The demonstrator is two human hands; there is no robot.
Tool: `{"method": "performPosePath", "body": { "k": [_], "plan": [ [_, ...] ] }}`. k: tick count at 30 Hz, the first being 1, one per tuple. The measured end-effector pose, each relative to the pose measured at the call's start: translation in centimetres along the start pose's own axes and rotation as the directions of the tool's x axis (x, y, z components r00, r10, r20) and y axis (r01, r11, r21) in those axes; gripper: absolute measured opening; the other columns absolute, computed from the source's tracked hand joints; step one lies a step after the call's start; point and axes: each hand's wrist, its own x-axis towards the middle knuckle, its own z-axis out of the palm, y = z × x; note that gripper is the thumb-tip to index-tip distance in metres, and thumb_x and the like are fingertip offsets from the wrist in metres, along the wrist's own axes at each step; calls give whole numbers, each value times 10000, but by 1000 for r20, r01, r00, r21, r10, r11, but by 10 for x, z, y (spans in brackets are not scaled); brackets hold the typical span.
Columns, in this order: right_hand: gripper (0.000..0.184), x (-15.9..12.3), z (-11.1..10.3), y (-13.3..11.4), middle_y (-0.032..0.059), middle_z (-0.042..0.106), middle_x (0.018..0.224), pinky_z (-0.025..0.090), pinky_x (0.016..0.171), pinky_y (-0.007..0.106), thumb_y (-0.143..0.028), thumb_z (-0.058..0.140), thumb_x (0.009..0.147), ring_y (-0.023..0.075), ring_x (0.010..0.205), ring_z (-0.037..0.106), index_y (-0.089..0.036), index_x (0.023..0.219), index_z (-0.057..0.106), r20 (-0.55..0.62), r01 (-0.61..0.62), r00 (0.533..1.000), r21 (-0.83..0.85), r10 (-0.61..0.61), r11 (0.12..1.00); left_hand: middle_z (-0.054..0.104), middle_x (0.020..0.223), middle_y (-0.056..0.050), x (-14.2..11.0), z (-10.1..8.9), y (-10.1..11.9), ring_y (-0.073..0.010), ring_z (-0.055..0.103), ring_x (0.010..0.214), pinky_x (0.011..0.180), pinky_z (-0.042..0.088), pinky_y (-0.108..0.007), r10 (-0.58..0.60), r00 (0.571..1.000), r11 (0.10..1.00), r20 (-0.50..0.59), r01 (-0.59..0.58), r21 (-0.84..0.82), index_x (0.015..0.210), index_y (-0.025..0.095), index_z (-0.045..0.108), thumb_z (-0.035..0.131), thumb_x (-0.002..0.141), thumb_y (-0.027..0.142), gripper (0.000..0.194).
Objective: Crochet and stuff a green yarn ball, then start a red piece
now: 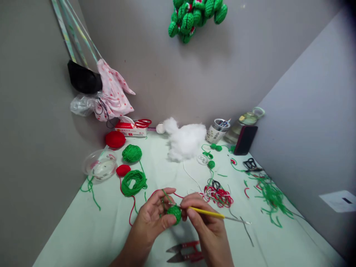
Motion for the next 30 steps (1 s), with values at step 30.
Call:
{"method": "performPosePath", "body": {
  "k": [30],
  "plan": [
    [186, -6, 4, 8, -22, 626, 653, 399, 464, 227, -410, 860, 770, 93, 516, 443, -255, 844, 790, 1, -418, 891, 388, 453, 821, 735, 983, -21, -11, 12, -2, -189, 738, 909, 861, 565, -264, 11, 997, 1000, -70, -11, -11, 1290, 253, 748, 903, 686, 55, 654]
  ]
}}
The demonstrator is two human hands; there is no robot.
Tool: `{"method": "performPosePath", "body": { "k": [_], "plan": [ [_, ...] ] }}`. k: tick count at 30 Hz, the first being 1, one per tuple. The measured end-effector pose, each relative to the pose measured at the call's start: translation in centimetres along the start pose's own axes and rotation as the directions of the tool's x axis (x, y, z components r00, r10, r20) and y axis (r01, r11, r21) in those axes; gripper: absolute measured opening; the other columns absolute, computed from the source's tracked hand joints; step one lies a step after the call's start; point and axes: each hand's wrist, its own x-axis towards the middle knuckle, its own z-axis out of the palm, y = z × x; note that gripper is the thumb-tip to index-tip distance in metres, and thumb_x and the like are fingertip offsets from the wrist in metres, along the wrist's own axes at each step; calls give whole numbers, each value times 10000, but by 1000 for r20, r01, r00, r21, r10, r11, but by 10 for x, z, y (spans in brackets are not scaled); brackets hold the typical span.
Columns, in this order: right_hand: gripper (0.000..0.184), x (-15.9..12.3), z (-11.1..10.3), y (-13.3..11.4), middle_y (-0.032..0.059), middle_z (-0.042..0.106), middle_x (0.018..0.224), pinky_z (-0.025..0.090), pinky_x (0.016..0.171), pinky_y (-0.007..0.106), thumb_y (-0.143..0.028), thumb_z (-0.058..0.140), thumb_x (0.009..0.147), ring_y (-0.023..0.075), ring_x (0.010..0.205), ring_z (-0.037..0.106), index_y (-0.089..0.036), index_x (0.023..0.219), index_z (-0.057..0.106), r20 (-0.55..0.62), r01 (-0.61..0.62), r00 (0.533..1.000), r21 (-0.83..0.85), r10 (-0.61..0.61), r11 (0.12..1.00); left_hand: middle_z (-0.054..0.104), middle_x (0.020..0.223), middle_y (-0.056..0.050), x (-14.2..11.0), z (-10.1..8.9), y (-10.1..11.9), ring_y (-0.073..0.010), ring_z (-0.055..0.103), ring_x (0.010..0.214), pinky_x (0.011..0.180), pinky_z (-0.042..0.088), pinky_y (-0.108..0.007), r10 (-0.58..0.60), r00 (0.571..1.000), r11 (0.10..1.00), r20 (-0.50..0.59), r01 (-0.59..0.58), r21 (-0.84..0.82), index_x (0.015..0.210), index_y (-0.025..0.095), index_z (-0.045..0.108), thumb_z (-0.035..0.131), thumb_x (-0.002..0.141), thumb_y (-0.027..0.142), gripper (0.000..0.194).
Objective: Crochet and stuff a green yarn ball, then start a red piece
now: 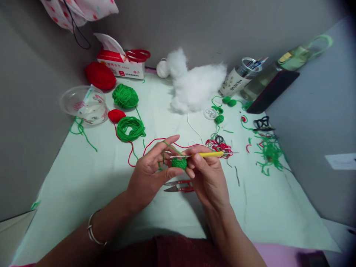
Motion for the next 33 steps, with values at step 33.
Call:
{"method": "performPosePath", "body": {
  "k": [33],
  "plan": [
    [199, -10, -3, -3, 24, 807, 959, 592, 819, 322, -153, 709, 957, 183, 946, 714, -298, 1013, 833, 294, 533, 841, -313, -454, 786, 654, 1007, 27, -6, -19, -7, -138, 640, 986, 985, 492, -292, 210, 963, 947, 171, -244, 208, 1540, 366, 480, 832, 832, 153, 818]
  ]
}}
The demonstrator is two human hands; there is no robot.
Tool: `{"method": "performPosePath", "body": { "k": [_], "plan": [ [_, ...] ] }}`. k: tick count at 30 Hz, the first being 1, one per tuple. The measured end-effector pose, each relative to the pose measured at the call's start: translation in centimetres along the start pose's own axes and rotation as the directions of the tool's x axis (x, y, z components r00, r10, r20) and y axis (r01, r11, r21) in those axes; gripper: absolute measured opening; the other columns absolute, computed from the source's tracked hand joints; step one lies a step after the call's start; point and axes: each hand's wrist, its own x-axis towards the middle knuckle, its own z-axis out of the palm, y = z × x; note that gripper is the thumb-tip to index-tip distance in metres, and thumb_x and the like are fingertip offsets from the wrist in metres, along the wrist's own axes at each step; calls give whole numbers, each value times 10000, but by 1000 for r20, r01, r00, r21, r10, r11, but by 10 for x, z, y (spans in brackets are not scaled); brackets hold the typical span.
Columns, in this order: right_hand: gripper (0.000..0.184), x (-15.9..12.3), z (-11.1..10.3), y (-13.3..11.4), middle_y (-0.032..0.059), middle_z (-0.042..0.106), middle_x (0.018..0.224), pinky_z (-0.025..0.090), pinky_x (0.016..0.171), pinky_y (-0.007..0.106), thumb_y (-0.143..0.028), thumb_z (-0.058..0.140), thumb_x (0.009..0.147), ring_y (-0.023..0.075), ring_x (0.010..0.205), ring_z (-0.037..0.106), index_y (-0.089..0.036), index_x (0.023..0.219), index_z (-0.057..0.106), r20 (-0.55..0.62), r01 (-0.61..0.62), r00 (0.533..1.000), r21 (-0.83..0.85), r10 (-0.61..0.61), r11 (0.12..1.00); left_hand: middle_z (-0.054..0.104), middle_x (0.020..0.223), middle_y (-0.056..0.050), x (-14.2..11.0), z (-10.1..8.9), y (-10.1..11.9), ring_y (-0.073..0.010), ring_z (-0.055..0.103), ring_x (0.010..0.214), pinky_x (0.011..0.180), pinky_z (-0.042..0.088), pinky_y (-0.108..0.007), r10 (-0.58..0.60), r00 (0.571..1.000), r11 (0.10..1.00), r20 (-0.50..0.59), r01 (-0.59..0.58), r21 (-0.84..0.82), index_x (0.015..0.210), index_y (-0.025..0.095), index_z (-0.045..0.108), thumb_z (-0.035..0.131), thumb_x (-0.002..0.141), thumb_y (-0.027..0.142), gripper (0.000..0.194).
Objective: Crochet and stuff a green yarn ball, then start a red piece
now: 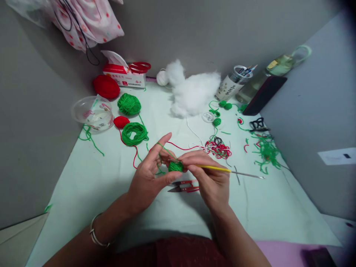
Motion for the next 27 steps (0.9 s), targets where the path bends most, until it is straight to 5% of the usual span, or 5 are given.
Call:
{"method": "performPosePath", "body": {
  "k": [7, 12, 21, 24, 27],
  "plan": [
    [83, 2, 4, 7, 20, 813, 914, 590, 656, 249, -311, 734, 958, 123, 697, 689, -275, 975, 806, -22, -212, 971, 370, 237, 904, 630, 998, 34, 1, -1, 3, -144, 641, 988, 1003, 499, -316, -19, 1000, 1000, 11, 20, -17, 1510, 385, 521, 851, 811, 160, 805],
    [132, 6, 1, 1, 22, 812, 843, 608, 628, 280, -379, 728, 956, 144, 644, 696, -252, 936, 755, 40, -245, 967, 412, 251, 878, 641, 1010, 19, -2, -3, 8, -151, 619, 1005, 1032, 471, -331, -24, 998, 999, 65, 22, 31, 1528, 388, 508, 840, 838, 183, 793],
    [140, 4, -18, -1, 44, 798, 967, 629, 725, 321, -306, 626, 1027, 157, 752, 737, -230, 998, 740, 145, -134, 983, 156, 111, 979, 629, 988, 27, -2, -8, 16, -165, 621, 1004, 1018, 441, -346, -118, 988, 977, 102, 98, 188, 1504, 391, 528, 832, 849, 251, 735],
    [158, 5, -20, -5, 47, 783, 943, 626, 763, 333, -222, 588, 1039, 169, 808, 746, -225, 1021, 745, 203, 5, 979, -60, 8, 998, 635, 986, 20, -1, -9, 14, -170, 616, 988, 991, 445, -346, -141, 987, 962, 72, 119, 246, 1506, 347, 527, 818, 845, 246, 729],
    [202, 2, -14, -3, 69, 783, 982, 624, 801, 352, -127, 559, 1028, 193, 920, 753, -220, 1081, 730, 272, 257, 946, -296, -177, 920, 627, 956, 16, -1, -5, 12, -165, 604, 942, 941, 465, -327, -141, 990, 961, -28, 144, 236, 1511, 287, 518, 793, 848, 241, 719]
  ]
}}
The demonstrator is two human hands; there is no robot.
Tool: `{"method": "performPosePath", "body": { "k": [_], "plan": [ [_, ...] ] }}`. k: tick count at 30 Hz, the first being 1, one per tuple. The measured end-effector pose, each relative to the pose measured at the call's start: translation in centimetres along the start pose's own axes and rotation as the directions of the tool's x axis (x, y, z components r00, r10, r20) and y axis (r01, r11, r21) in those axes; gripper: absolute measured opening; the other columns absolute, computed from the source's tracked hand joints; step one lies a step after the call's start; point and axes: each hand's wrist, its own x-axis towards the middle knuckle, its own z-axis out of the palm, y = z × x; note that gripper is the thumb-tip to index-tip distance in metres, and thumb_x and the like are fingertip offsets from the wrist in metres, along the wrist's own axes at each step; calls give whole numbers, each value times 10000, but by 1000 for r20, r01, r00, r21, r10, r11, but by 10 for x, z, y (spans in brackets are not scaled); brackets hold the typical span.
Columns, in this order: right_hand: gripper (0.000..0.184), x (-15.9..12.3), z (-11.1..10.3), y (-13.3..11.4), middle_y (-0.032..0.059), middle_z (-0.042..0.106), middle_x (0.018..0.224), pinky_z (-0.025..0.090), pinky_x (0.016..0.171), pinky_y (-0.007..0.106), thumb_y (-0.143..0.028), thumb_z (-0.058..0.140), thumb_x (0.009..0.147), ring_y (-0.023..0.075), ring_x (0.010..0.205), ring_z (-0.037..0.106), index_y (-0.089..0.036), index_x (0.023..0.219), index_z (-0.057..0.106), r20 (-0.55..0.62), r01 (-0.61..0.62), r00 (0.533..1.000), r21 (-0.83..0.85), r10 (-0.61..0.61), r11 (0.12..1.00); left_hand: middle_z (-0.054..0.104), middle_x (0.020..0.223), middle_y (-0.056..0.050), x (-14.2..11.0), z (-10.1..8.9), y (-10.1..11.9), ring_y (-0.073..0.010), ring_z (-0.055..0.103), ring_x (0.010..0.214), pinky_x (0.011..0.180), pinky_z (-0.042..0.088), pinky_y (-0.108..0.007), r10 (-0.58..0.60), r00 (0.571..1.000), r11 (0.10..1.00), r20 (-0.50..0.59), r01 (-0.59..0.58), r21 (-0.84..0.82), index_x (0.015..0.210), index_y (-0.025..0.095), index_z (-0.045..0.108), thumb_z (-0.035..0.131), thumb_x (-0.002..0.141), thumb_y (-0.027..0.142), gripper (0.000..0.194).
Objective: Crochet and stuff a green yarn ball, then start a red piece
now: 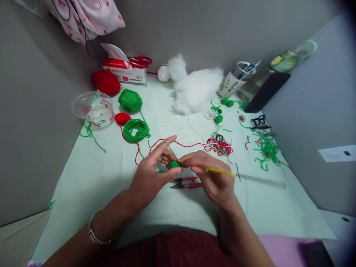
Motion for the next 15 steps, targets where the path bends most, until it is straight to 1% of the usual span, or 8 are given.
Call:
{"method": "performPosePath", "body": {
  "k": [2, 4, 6, 8, 9, 11, 13, 15],
  "plan": [
    [236, -2, 8, 2, 89, 780, 1049, 626, 777, 345, -113, 550, 1025, 199, 950, 746, -228, 1136, 723, -16, 134, 990, -236, -142, 963, 619, 945, 13, -1, 5, 0, -159, 599, 905, 896, 482, -314, -18, 996, 999, -91, 13, -48, 1520, 262, 498, 761, 876, 273, 696],
    [254, -4, 14, 4, 89, 770, 1042, 626, 748, 316, -113, 558, 1020, 190, 929, 737, -234, 1159, 732, -32, 222, 963, -464, -267, 857, 614, 966, 6, -3, 12, 1, -145, 590, 849, 840, 493, -297, -28, 987, 996, -156, 14, -92, 1507, 254, 506, 712, 925, 323, 621],
    [266, -7, 18, 7, 74, 752, 975, 624, 741, 284, -93, 580, 1002, 173, 878, 723, -231, 1150, 752, -25, 273, 930, -621, -367, 735, 608, 1006, 2, -6, 17, 4, -125, 577, 797, 787, 494, -278, -40, 984, 988, -173, 13, -153, 1479, 265, 536, 674, 960, 360, 546],
    [271, -10, 19, 8, 71, 735, 946, 621, 717, 259, -69, 612, 976, 166, 851, 714, -213, 1145, 768, -12, 309, 904, -673, -428, 672, 602, 1039, 4, -7, 21, 6, -117, 579, 799, 779, 492, -265, -102, 985, 953, -136, 57, -298, 1465, 289, 552, 687, 954, 368, 534],
    [279, -11, 19, 7, 72, 735, 958, 622, 703, 256, -68, 626, 968, 170, 860, 716, -212, 1157, 772, -16, 315, 901, -665, -435, 677, 603, 1046, 5, -7, 21, 6, -120, 585, 821, 796, 492, -264, -155, 984, 912, -89, 108, -395, 1460, 292, 559, 712, 936, 363, 550],
    [313, -13, 19, 6, 67, 744, 999, 624, 689, 275, -82, 637, 969, 185, 892, 725, -245, 1199, 771, -90, 266, 918, -581, -386, 769, 613, 1036, 0, -5, 20, 7, -132, 592, 874, 845, 482, -268, -257, 965, 789, 47, 238, -567, 1443, 272, 579, 769, 886, 347, 594],
    [348, -12, 20, 4, 46, 754, 1011, 621, 692, 307, -100, 628, 981, 189, 883, 727, -316, 1214, 773, -223, 135, 946, -383, -234, 914, 625, 1006, -10, -1, 17, 6, -146, 593, 915, 896, 466, -282, -299, 938, 677, 177, 340, -653, 1419, 234, 603, 812, 839, 346, 627],
    [326, -9, 21, 2, 27, 770, 979, 620, 715, 339, -132, 646, 984, 195, 868, 726, -363, 1163, 791, -307, -17, 951, -98, -14, 995, 634, 998, -17, 2, 14, 5, -158, 591, 955, 941, 446, -294, -284, 930, 641, 234, 366, -675, 1406, 219, 618, 845, 800, 338, 658]
  ]
}}
